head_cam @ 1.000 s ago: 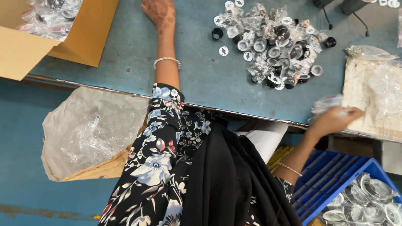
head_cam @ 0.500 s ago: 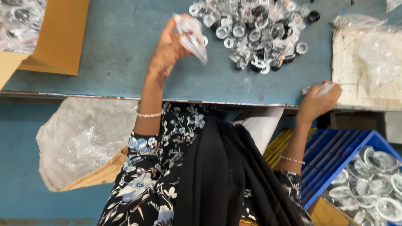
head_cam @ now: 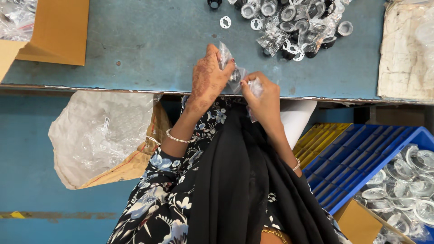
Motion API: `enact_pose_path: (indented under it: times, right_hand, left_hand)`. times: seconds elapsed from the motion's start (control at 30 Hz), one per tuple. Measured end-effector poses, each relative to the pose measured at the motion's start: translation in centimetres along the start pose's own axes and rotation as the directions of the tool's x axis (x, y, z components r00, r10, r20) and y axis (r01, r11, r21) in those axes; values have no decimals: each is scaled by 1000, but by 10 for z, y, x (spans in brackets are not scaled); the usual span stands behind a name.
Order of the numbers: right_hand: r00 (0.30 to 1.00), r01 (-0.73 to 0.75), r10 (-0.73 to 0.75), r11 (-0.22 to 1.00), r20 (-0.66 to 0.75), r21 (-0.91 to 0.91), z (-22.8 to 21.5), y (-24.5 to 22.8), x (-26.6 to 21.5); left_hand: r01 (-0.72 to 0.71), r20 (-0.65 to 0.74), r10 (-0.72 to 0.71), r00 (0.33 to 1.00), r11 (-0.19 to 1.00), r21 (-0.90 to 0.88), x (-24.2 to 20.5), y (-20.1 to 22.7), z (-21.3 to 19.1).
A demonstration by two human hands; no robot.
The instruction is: The person places small black and clear plastic components into individual clear plastic bags on a blue workbench. The person then seals the bags and places them into a cardboard box.
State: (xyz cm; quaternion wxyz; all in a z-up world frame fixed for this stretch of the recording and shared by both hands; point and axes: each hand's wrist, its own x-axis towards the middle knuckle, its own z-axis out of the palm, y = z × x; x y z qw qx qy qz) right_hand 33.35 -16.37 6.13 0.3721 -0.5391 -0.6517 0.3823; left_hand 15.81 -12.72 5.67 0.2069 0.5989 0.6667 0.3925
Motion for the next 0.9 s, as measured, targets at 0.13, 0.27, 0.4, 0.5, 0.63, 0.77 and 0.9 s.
enact_pose_path:
  times: [0.13,0.27,0.4,0.5,0.63,0.77,0.9]
  right_hand:
    - [996,-63,29,887,81,457,-1,15,8]
    - [970,-237,134,678,201,695,-4,25,13]
    - [973,-220,104,690,207,690,-6,20,14]
    - [973,-201,73,727,217,657,-6,13,16]
    - [968,-205,65,757,241,620,-6,8,16]
    - [964,-202,44,764,263,613,-5,7,16]
    - [967,-197,63,796,245,572,-4,8,13]
  left_hand:
    - [165,82,-163,983,986,-22,-6,17,-26]
    - [-11,203,27,979,997,-78,-29,33,-43]
    - [-388,131,393,910,919,-66,-46,34,-46]
    - [-315,154,324,934,946,-77,-47,31,-44]
    - [-118,195,138,971,987,-108,-41,29,-43]
    - [-41,202,100,974,960,-277,-30,24,-46]
    - [-6,245,98,964,936,-352,-26,18,-45]
